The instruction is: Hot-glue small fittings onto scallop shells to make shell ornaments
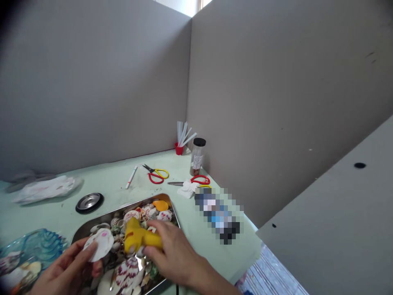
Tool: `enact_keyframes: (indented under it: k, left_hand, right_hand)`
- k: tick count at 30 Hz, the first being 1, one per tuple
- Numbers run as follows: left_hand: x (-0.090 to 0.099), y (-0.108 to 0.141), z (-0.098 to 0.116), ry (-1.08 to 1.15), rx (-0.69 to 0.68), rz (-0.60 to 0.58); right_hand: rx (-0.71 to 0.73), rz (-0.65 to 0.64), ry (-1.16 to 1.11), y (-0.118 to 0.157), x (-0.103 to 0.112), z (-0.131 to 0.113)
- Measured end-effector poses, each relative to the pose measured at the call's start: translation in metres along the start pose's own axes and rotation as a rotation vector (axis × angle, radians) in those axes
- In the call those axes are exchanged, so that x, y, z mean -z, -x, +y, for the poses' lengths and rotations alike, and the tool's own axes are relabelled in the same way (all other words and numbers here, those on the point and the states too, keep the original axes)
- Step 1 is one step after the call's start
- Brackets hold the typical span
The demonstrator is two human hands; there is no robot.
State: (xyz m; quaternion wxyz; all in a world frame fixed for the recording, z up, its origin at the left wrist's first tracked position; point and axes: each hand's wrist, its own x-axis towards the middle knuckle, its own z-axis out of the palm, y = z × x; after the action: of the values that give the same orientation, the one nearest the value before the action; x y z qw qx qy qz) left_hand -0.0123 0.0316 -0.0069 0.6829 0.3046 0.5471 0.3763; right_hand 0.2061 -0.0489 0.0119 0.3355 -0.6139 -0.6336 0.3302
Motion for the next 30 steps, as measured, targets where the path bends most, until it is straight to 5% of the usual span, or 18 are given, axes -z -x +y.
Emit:
enact_keyframes:
  k: [4, 8, 15, 30]
  left_hand:
    - [-0.004, 0.004, 0.0, -0.009, -0.061, -0.011]
    - [-0.007, 0.006, -0.001, -0.064, -0.144, -0.067]
    - [-0.004, 0.004, 0.001, -0.082, -0.22, -0.121]
    - [-0.003, 0.003, 0.001, -0.077, -0.199, -0.074]
  right_hand:
    - [-0.148, 0.062, -0.533, -0.012, -0.003, 0.001]
    - [-0.185, 0.011, -0.692, -0.02, -0.012, 0.001]
    - [-0.223, -0.179, -0.655, -0.026, -0.013, 0.013]
    - [-0.263, -0.209, -0.619, -0.036, -0.013, 0.021]
